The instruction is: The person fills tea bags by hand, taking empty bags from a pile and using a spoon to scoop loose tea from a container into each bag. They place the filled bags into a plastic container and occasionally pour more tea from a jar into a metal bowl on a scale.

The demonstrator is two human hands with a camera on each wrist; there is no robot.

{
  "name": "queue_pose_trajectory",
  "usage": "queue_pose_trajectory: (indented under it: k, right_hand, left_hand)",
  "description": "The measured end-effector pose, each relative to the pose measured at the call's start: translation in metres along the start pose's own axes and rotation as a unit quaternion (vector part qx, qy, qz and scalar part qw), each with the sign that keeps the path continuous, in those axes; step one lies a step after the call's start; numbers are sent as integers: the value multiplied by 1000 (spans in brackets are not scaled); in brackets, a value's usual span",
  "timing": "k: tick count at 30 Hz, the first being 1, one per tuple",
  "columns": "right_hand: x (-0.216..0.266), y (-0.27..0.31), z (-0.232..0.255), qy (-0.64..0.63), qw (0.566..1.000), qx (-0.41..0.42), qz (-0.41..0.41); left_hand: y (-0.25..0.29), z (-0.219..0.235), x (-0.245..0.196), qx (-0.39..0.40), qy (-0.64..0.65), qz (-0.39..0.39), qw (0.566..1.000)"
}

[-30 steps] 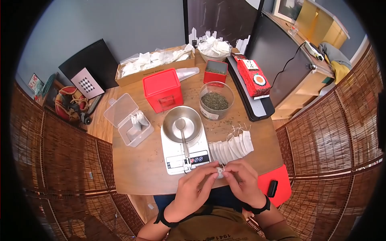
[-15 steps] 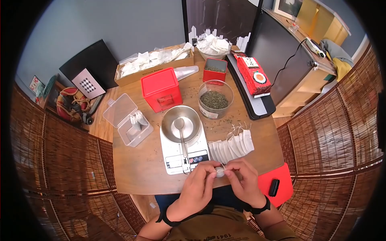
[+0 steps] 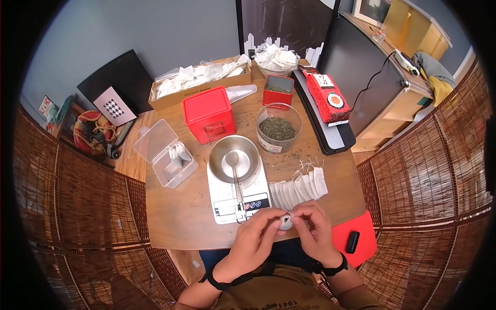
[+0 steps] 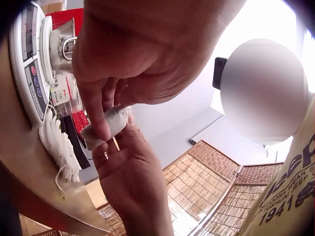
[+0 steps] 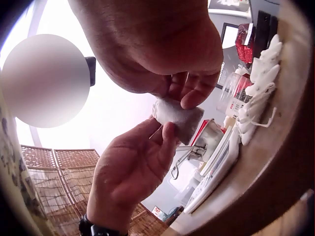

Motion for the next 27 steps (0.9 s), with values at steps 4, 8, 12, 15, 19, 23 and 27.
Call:
queue_pose_trajectory:
  k: [4, 8, 12, 15, 19, 23, 27]
  right_hand:
    - [2, 1, -4, 1, 1000, 10, 0]
    - [3, 3, 2, -49, 998, -31, 1]
    - [25, 1, -4, 86, 993, -7, 82]
    - [20, 2, -4, 83, 993, -7, 84]
    - [2, 6, -5, -4, 999, -32, 29]
    - [-1, 6, -6, -49, 998, -48, 11]
    - [2, 6, -5, -19, 998, -50, 19]
  left_hand:
    - [-2, -2, -10, 8, -26, -64, 998]
    - [3, 4, 6, -50, 64, -8, 997]
    - [2, 5, 2, -54, 42, -23, 997]
    - [2, 5, 4, -52, 34, -28, 998]
    - [4, 5, 6, -51, 82, -23, 995]
    - [4, 5, 13, -52, 117, -6, 992]
    - [4, 7, 8, -83, 123, -29, 988]
Point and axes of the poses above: each hand's wrist, its own y-axis away from the middle knuckle, its own z-axis out of the back of the hand, x = y × z, the point moved 9 cm from there along -y, towards the middle knuckle, and after that the axes turned 6 degrees about -z, right-handed, at the moved point
